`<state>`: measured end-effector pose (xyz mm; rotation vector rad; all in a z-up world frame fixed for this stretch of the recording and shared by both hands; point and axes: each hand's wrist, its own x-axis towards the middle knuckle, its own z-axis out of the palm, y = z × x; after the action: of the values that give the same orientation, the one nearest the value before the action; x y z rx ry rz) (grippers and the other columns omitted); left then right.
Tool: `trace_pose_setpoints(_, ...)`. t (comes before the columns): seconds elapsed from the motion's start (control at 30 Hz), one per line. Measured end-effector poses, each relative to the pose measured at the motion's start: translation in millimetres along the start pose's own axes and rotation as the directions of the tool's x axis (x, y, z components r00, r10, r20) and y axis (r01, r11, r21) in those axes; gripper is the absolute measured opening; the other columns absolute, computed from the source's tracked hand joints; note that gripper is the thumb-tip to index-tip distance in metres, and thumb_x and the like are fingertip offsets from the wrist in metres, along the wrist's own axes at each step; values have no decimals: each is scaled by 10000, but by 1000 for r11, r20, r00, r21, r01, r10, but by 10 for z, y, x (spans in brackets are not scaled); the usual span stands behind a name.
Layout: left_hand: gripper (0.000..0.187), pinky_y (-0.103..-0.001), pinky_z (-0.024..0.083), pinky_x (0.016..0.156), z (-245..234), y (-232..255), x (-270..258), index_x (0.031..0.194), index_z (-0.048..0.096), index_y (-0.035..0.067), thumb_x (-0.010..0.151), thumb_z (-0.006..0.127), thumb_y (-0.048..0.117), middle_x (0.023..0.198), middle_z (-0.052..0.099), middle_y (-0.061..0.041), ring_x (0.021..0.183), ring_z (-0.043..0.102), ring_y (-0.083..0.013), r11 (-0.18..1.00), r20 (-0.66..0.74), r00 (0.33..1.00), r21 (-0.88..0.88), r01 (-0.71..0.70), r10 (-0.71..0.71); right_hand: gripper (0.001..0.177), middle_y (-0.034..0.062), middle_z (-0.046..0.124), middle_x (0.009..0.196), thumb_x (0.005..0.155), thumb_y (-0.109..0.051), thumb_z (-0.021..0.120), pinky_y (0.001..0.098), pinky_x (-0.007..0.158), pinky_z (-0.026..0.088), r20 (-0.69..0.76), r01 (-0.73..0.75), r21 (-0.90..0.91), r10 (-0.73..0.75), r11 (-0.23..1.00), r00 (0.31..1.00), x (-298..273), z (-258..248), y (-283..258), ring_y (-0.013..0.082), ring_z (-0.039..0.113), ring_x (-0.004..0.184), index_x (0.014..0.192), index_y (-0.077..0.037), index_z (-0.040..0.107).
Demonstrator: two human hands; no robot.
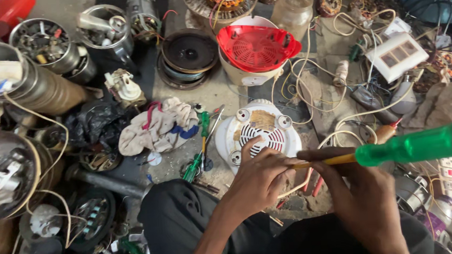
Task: The person unscrews the base of a white blender with a screwdriver, removes the red outer casing, and works on the internal components with a tool and a white adhesive material.
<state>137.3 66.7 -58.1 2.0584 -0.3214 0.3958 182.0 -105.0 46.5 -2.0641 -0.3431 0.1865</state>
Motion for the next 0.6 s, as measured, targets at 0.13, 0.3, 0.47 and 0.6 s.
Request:
trace_pose_setpoints(0.13,287,-462,277,1198,159,-16,-10,1084,713,150,875,794,329,968,731,14,1008,668,-159,992,-70,989,1,130,-129,198,123,806,999,910,-94,769,328,802,581,-107,-47,-317,13,947,994,21,-19,-67,204,778,877,1077,13,767)
trace_pose_setpoints(0.3,143,-495,244,1261,190,-147,-82,1114,755,215,997,716,289,1068,774,51,1084,684,-129,1000,-58,998,22,3,-1,280,14,771,1058,938,-163,645,237,916,574,60,41,341,-66,939,996,23,2,-136,94,743,1021,1202,-109,565)
trace_pose_setpoints(0.47,285,-499,244,1217,117,-17,-55,1086,743,134,885,776,333,969,739,-20,1031,670,-181,998,-65,996,27,64,-62,240,123,782,1028,920,-92,717,331,849,579,-94,34,-104,-43,994,995,-64,22,-57,193,746,936,1125,28,686)
trace_pose_setpoints(0.6,275,-447,297,1227,215,-23,-38,1030,730,128,892,766,363,1004,742,-12,1030,678,-169,981,-89,981,76,180,-174,203,141,776,989,919,-112,759,340,832,572,-101,91,-385,-140,919,985,-11,26,-114,187,758,907,1066,23,720)
